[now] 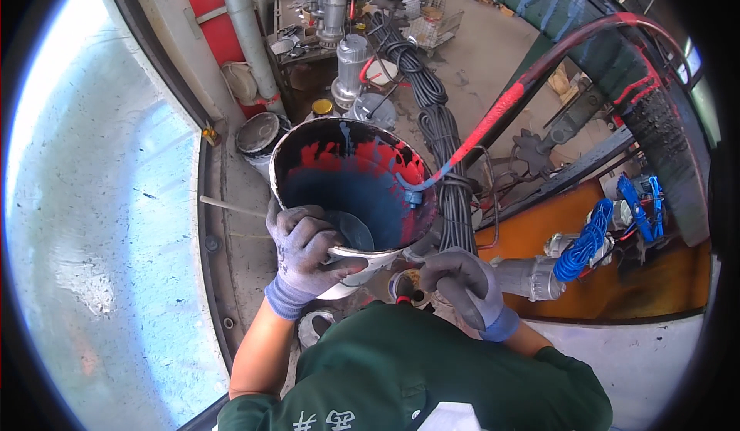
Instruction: The person removes a paint bucket from a machine stand, stirs the paint in buckets using a wooden stick, transfers paint between containers, and opens a bottle of additive.
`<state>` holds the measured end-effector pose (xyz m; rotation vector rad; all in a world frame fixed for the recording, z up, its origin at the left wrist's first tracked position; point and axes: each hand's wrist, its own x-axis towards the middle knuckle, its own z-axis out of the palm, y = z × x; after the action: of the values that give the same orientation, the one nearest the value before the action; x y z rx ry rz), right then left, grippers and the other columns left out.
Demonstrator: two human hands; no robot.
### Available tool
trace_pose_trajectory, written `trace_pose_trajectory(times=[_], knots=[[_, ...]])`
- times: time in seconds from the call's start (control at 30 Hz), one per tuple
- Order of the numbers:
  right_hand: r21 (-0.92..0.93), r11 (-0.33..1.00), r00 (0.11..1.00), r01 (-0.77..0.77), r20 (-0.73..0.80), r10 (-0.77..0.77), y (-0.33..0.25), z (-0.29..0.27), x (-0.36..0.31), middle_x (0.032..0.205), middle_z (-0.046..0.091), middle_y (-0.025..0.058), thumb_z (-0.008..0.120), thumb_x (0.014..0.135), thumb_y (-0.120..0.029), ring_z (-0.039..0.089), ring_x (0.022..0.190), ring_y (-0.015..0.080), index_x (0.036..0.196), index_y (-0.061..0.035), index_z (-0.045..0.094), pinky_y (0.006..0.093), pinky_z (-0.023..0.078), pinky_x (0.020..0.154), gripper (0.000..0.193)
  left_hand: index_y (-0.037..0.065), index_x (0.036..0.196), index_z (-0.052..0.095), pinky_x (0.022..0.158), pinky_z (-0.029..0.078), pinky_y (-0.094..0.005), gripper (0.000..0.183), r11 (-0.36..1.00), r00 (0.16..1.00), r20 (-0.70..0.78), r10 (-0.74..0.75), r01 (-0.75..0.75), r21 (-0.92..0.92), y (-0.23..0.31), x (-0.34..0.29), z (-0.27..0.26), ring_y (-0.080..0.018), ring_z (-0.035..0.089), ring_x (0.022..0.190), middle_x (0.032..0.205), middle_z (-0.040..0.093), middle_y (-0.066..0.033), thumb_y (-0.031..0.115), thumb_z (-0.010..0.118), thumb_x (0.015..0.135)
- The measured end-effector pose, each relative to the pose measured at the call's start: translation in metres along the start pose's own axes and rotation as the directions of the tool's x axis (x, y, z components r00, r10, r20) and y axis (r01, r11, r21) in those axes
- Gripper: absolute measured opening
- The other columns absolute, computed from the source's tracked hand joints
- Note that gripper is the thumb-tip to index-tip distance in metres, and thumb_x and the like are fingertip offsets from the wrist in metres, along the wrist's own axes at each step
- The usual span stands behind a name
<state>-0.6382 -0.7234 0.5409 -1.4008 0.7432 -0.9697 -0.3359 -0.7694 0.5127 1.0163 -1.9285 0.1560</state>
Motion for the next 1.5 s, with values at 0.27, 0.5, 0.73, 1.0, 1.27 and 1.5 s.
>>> trace_pose_trajectory(times=[0.27, 0.5, 0.73, 1.0, 1.27, 1.5], knots=[[-0.272, 0.929, 0.956, 0.251, 0.219, -0.194, -0.015, 0.003, 0.024, 0.111, 0.065, 0.0142, 0.060, 0.084, 0.010, 0.068, 0.098, 0.0231, 0.127, 0.0003, 0.062, 0.0342, 0.053, 0.088, 0.044, 0.012, 0.078, 0.067, 0.093, 0.037, -0.0506, 0.047, 1.000, 1.000, 0.018, -0.020, 0.020, -0.010, 0.003, 0.003, 0.005, -0.0286, 0.062, 0.100, 0.086, 0.061, -0.0024, 0.056, 0.083, 0.067], [-0.387, 0.884, 0.945, 0.263, -0.079, -0.316, -0.030, -0.030, 0.032, 0.103, 0.067, 0.0114, 0.062, 0.083, 0.011, 0.068, 0.089, 0.0182, 0.116, 0.0002, 0.066, 0.0293, 0.053, 0.079, 0.035, 0.014, 0.079, 0.067, 0.089, 0.038, -0.0509, 0.046, 1.000, 1.000, 0.026, 0.010, -0.010, 0.025, 0.006, 0.002, 0.001, -0.0271, 0.062, 0.102, 0.089, 0.061, -0.0027, 0.055, 0.083, 0.066], [-0.575, 0.787, 0.893, 0.226, -0.201, -0.403, -0.040, -0.035, 0.052, 0.103, 0.067, 0.0124, 0.064, 0.083, 0.011, 0.067, 0.088, 0.0182, 0.112, 0.0020, 0.067, 0.0292, 0.053, 0.081, 0.031, 0.014, 0.083, 0.067, 0.100, 0.038, -0.0614, 0.047, 1.000, 0.998, 0.062, 0.028, -0.028, -0.008, 0.003, 0.004, -0.008, -0.0259, 0.061, 0.103, 0.093, 0.061, -0.0012, 0.051, 0.085, 0.058], [-0.551, 0.828, 0.929, 0.102, -0.245, -0.277, -0.011, -0.051, 0.043, 0.109, 0.065, 0.0122, 0.058, 0.084, 0.005, 0.066, 0.097, 0.0189, 0.112, 0.0048, 0.068, 0.0267, 0.050, 0.088, 0.030, 0.011, 0.076, 0.067, 0.098, 0.038, -0.0512, 0.046, 0.998, 0.999, 0.014, 0.031, -0.030, -0.058, 0.008, 0.012, -0.010, -0.0296, 0.061, 0.098, 0.082, 0.061, -0.0031, 0.048, 0.089, 0.060], [-0.622, 0.775, 0.920, 0.112, -0.230, -0.317, 0.002, -0.053, 0.040, 0.109, 0.067, 0.0117, 0.066, 0.086, 0.007, 0.067, 0.093, 0.0192, 0.114, 0.0020, 0.068, 0.0279, 0.051, 0.084, 0.028, 0.014, 0.073, 0.065, 0.099, 0.039, -0.0590, 0.041, 0.996, 0.999, -0.036, -0.039, 0.036, -0.085, 0.009, 0.006, 0.001, -0.0273, 0.062, 0.100, 0.085, 0.058, -0.0015, 0.042, 0.087, 0.053], [-0.586, 0.804, 0.932, 0.098, -0.230, -0.281, -0.004, -0.054, 0.037, 0.110, 0.067, 0.0122, 0.068, 0.085, 0.006, 0.067, 0.092, 0.0196, 0.115, 0.0024, 0.068, 0.0291, 0.052, 0.083, 0.030, 0.014, 0.073, 0.066, 0.104, 0.037, -0.0622, 0.041, 0.994, 0.997, -0.038, -0.060, 0.057, -0.094, 0.011, 0.006, 0.001, -0.0269, 0.062, 0.101, 0.087, 0.059, -0.0015, 0.040, 0.087, 0.049]])
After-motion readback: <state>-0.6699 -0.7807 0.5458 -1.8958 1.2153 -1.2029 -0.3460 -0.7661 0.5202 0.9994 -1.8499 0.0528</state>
